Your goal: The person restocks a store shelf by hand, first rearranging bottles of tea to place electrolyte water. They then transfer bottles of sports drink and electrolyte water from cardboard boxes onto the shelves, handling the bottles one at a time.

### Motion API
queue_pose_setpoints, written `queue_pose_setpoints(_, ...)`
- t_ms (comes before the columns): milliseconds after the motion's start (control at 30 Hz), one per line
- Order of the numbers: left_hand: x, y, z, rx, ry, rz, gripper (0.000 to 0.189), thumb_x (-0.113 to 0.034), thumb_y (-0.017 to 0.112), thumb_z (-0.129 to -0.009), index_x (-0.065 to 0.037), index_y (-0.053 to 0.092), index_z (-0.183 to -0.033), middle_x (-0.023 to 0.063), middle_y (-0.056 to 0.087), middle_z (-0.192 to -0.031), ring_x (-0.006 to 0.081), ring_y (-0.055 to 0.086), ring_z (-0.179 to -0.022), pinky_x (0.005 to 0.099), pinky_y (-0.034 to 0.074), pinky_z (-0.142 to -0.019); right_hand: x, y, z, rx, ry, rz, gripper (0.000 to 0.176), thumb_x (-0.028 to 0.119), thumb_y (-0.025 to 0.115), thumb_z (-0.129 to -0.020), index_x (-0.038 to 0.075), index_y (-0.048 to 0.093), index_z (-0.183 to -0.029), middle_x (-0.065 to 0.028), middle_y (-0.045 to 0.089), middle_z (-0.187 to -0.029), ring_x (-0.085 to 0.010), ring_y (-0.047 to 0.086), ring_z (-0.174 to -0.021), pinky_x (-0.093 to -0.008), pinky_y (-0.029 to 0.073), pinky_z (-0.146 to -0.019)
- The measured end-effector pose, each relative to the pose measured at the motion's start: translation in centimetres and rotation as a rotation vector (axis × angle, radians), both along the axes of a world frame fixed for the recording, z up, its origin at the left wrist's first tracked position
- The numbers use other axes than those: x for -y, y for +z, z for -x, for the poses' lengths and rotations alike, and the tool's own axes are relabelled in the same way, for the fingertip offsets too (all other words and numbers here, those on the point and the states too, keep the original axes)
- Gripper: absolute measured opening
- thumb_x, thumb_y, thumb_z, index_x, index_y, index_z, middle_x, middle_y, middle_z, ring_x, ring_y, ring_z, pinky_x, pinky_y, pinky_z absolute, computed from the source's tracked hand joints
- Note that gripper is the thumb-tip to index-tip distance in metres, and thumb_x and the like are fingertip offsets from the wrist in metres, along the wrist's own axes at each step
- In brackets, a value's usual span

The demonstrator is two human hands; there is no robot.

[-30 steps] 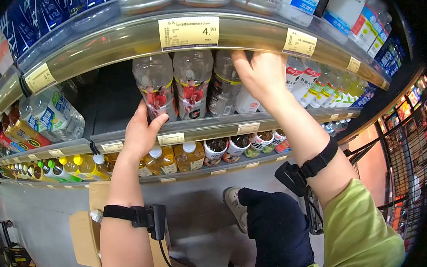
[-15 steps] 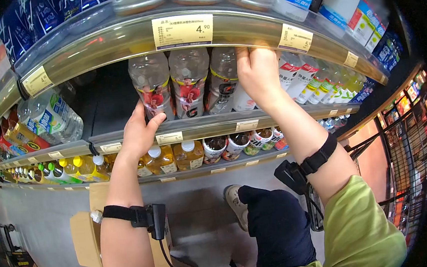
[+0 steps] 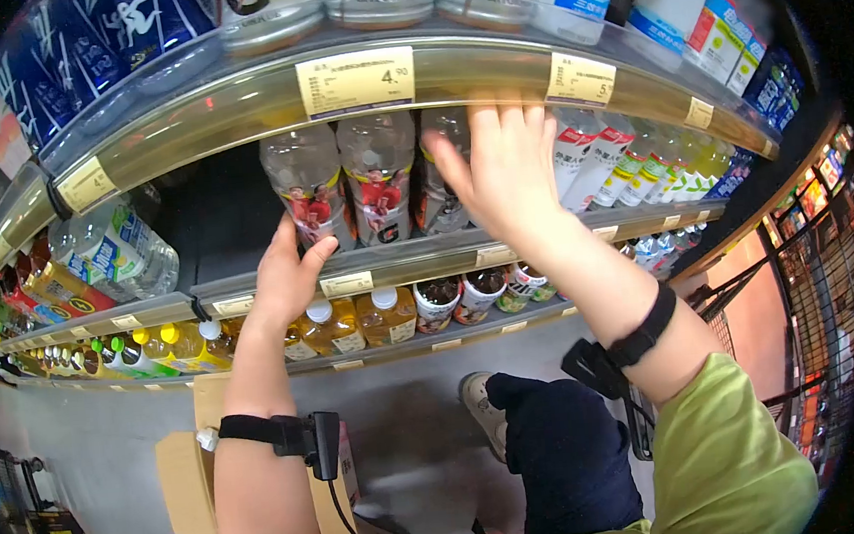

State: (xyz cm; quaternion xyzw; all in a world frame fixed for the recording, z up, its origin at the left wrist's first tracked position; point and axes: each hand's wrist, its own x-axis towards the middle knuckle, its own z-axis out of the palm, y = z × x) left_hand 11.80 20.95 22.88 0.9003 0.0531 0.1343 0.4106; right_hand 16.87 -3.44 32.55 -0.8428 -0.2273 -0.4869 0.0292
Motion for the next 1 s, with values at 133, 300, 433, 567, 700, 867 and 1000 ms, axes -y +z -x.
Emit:
queue_pose_setpoints(133,0.1,0.1,0.1,0.020,0.006,-0.003,0.069,-0.032,0.071,-0.083,-0.007,0.038,-0.140,0.0197,0.057,-0.126,0.0390,0.053,-0.117,0.0444,0.043,-0.097,-1.1,-0.2,2.6,0.018,0.342,0.108,0.055,0.030,0.070,-0.083,0.000,0.049,-0.124,-0.0217,0.053,-0.117,-0.0362,0.058,-0.097,-0.0423,0.047,-0.080)
queue_pose_setpoints(300,0.1,0.6,0.3,-0.045,-0.014,0.010,0.070,-0.036,0.067,-0.087,-0.009,0.035,-0.143,0.0200,0.052,-0.133,0.0368,0.049,-0.124,0.0418,0.040,-0.102,-5.4,1.4,2.4,-0.332,0.271,-0.298,0.055,0.037,0.071,-0.083,-0.003,0.052,-0.116,-0.0254,0.056,-0.114,-0.0435,0.061,-0.086,-0.0455,0.052,-0.068)
queue_pose_setpoints(433,0.1,0.7,0.3,-0.036,-0.001,-0.020,0.071,-0.035,0.067,-0.087,-0.009,0.033,-0.144,0.0205,0.051,-0.134,0.0371,0.048,-0.125,0.0415,0.039,-0.103,-7.2,2.5,0.7,-0.421,0.019,-0.233,0.052,0.046,0.075,-0.076,0.001,0.066,-0.099,-0.0198,0.067,-0.085,-0.0391,0.065,-0.076,-0.0446,0.053,-0.066)
queue_pose_setpoints(567,0.2,1.0,0.3,-0.070,0.000,0.005,0.071,-0.032,0.066,-0.088,-0.009,0.031,-0.145,0.0208,0.050,-0.135,0.0371,0.048,-0.125,0.0410,0.039,-0.103,-6.6,2.0,-0.1,-0.357,0.125,-0.251,0.042,0.041,0.072,-0.079,0.007,0.068,-0.103,-0.0166,0.069,-0.089,-0.0366,0.066,-0.079,-0.0440,0.053,-0.069)
queue_pose_setpoints(700,0.0,0.8,0.1,-0.074,-0.016,0.029,0.070,-0.030,0.065,-0.089,-0.009,0.031,-0.145,0.0208,0.050,-0.136,0.0368,0.048,-0.125,0.0408,0.039,-0.103,-5.9,2.5,0.3,-0.524,0.199,-0.255,0.038,0.034,0.066,-0.084,0.006,0.064,-0.109,-0.0206,0.068,-0.094,-0.0386,0.065,-0.087,-0.0443,0.052,-0.076)
queue_pose_setpoints(867,0.2,0.6,0.2,-0.053,-0.012,0.032,0.070,-0.029,0.065,-0.089,-0.009,0.030,-0.145,0.0210,0.050,-0.135,0.0368,0.049,-0.125,0.0407,0.039,-0.103,-6.8,2.7,0.9,-0.507,0.124,-0.284,0.036,0.026,0.069,-0.082,0.003,0.063,-0.110,-0.0217,0.067,-0.095,-0.0395,0.064,-0.090,-0.0444,0.051,-0.079)
queue_pose_setpoints(1000,0.1,0.4,0.0,-0.047,-0.006,0.025,0.070,-0.028,0.065,-0.088,-0.009,0.030,-0.145,0.0206,0.051,-0.134,0.0367,0.049,-0.125,0.0410,0.039,-0.103,-6.0,2.3,0.1,-0.576,0.190,-0.320,0.040,0.026,0.072,-0.079,0.001,0.062,-0.110,-0.0214,0.067,-0.095,-0.0397,0.064,-0.089,-0.0442,0.051,-0.078)
